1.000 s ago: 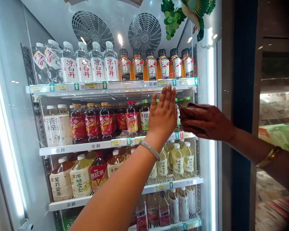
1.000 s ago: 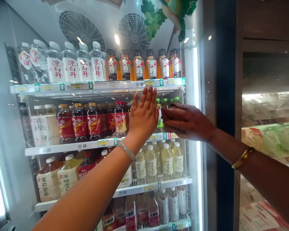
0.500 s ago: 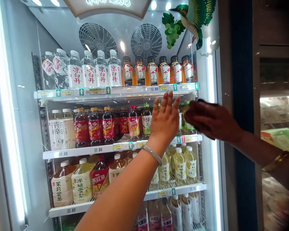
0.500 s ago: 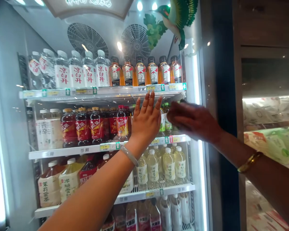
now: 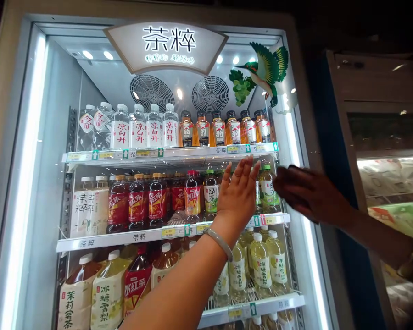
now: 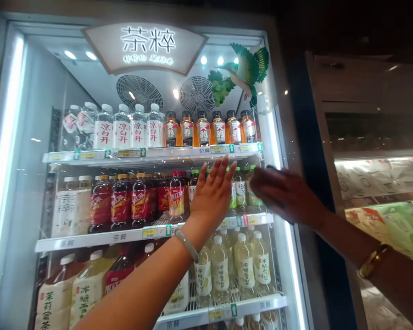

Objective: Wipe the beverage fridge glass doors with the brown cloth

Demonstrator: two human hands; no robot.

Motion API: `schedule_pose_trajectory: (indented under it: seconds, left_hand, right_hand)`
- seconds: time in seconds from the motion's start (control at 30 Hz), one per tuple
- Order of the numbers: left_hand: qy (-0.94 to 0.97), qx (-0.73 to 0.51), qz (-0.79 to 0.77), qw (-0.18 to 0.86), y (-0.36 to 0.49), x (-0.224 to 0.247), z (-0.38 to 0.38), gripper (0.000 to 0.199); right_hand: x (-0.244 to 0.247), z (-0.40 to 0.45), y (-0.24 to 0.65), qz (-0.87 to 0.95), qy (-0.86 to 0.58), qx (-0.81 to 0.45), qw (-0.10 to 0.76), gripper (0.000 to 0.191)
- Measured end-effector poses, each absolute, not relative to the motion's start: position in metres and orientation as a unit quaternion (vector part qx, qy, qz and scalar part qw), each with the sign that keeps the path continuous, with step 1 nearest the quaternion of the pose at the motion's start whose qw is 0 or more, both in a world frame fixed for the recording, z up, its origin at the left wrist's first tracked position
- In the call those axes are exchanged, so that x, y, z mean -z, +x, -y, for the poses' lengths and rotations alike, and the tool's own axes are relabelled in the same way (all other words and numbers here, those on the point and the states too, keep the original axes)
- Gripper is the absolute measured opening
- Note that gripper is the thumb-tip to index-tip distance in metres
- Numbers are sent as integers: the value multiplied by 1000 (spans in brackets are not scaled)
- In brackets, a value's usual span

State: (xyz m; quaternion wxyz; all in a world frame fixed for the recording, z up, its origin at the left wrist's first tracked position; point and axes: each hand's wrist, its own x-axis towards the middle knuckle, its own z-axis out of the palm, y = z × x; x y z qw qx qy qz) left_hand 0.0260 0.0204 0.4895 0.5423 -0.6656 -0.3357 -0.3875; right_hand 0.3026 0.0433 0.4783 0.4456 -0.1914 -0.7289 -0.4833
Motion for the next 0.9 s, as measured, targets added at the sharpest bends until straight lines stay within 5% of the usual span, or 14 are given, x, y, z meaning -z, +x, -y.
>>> schedule_pose_trajectory:
  seconds: [0.17,0.43,0.7,0.8,0.9]
  left_hand:
    - [-668,360,340,555,33,-494,-20,62]
    - [-651,337,291,615,26,-505,-22,60]
    - [-664,372,347,548,49,-578,-27,64]
    - [-658,386,360,537,58,-601,-30,65]
    - [-669,370,342,546,59,-604,-30,63]
  right_hand:
    - [-516,-52,258,556,-306,448,630,53]
    - [-514,-44,271,746,-94,514,412,50]
    - [-602,-63,240,526,-307,471,638,45]
    - [-590,-53,218,568,-263,472,620,39]
    - [-581,-51,246,664,-194,505,516,36]
